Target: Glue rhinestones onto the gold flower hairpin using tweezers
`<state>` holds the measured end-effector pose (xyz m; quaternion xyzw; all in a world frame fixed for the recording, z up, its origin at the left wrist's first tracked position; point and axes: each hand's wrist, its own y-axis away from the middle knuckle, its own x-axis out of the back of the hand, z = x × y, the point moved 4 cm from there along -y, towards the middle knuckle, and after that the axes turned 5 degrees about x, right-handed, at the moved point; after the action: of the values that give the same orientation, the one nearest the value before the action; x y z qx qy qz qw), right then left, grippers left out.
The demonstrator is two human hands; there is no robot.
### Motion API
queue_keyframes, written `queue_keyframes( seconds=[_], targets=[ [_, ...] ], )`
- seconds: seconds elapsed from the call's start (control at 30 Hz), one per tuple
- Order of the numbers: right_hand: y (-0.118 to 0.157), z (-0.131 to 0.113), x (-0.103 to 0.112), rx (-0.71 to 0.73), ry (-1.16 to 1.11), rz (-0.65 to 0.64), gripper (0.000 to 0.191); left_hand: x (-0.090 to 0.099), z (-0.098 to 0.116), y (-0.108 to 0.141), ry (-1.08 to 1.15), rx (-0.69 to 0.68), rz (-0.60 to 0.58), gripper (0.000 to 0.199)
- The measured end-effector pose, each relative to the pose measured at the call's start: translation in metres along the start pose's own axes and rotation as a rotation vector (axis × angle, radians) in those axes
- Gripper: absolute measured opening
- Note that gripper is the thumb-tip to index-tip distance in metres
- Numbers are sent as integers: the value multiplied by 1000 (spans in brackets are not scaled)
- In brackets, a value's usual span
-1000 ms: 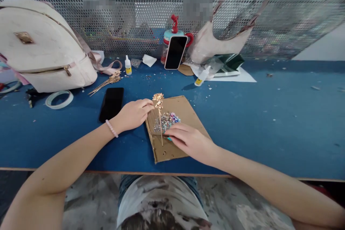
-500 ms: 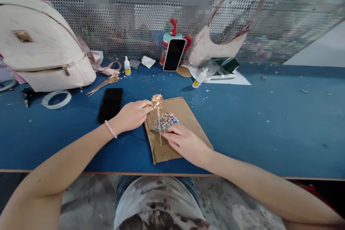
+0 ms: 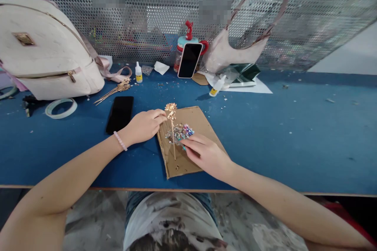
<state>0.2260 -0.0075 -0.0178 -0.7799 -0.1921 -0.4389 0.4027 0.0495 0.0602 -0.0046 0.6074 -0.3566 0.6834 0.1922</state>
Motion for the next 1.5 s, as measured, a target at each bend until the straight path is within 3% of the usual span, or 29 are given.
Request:
queue_keyframes(
  seconds=[0.23,0.53,0.8,1.03,1.27,1.5],
  targets=[
    [1,-8,-2,132,-17,-50,25,-1,-1,1,6,-11,7,31],
    [5,-1,-1,77,50,-33,23,0,0,1,9,-8,-1,29],
    [4,-8,1,184,15,-65,26,-2,-1,2,3,-5,-9,29],
    [3,0,6,122,43,-93,25,-3,-1,0,11,-10,-18,29],
    [2,-5,1,235,51,-103,24,-2,-1,1,6,-5,-22,29],
    [1,0,5,165,36,-61,23,-1,0,0,5,-5,-26,29]
  ],
)
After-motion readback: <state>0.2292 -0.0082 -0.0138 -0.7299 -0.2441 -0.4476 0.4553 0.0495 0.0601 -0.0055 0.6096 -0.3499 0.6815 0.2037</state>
